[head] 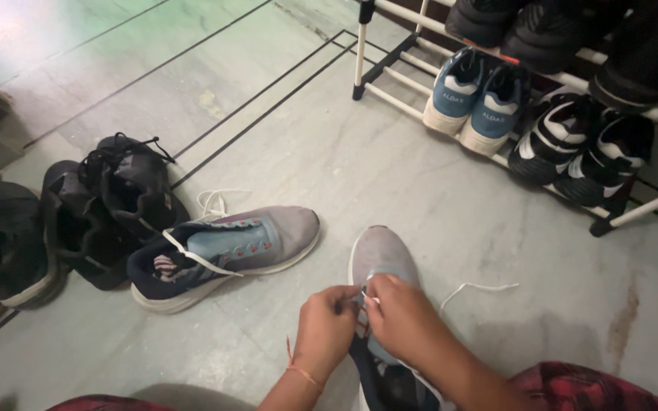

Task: The person sits on the floor and laces a pair of black sneakers, then switches to a pair of grey sneakers and laces them. The finished black pair is placed on a nearby shoe rack.

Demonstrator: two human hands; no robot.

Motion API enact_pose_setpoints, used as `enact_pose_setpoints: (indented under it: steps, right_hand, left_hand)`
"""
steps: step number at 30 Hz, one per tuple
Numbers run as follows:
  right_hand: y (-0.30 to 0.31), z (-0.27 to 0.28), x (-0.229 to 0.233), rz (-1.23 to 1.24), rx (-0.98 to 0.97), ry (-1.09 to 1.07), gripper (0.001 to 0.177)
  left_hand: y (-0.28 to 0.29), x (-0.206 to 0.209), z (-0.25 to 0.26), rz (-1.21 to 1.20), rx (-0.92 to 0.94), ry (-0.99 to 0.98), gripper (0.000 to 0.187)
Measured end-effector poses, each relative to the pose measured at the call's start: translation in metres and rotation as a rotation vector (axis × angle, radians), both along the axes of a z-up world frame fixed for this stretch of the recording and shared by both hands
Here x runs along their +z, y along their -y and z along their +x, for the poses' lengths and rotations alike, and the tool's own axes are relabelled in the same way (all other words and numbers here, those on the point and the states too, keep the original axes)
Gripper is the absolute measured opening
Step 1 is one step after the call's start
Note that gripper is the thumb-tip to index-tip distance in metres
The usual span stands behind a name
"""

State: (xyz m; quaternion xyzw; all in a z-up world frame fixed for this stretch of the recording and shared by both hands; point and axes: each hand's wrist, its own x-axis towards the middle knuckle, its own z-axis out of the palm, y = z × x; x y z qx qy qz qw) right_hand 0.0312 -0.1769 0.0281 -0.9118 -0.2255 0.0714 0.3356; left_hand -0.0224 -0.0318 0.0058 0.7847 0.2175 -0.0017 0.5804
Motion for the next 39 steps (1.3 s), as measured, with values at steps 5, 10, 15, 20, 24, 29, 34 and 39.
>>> enact_pose_setpoints:
  steps: [5, 10, 15, 20, 24, 29, 34, 39]
  right_hand:
    - [0.006, 0.009, 0.011, -0.096, -0.019, 0.000, 0.012]
    - [0.005, 0.007, 0.010, -0.073, 0.034, -0.023, 0.011]
    - [0.005, 0.006, 0.008, -0.060, 0.034, 0.027, 0.009]
    - [0.003, 0.007, 0.009, -0.045, 0.011, 0.021, 0.010]
    - [0.002, 0.007, 0.011, -0.062, -0.008, -0.010, 0.009]
    - [0.002, 0.008, 0.011, -0.058, 0.013, 0.015, 0.009]
    - [0.003, 0.008, 0.009, -0.117, 0.062, 0.004, 0.009]
    - [0.004, 0.008, 0.008, -0.114, 0.041, -0.010, 0.008]
  left_hand:
    - [-0.001, -0.006, 0.001, -0.048, -0.001, -0.045, 0.027]
    - [-0.001, -0.010, 0.003, -0.127, -0.009, -0.042, 0.028]
    - [0.001, -0.010, 0.003, -0.113, -0.018, -0.040, 0.029]
    - [0.001, -0.010, 0.003, -0.171, -0.017, -0.040, 0.029]
    - [0.000, -0.010, 0.004, -0.127, -0.015, -0.022, 0.028]
    - [0.001, -0.008, 0.004, -0.118, -0.002, -0.034, 0.028]
    - [0.001, -0.008, 0.003, -0.128, -0.016, -0.030, 0.029]
    - [0.002, -0.016, 0.006, -0.200, -0.004, -0.043, 0.029]
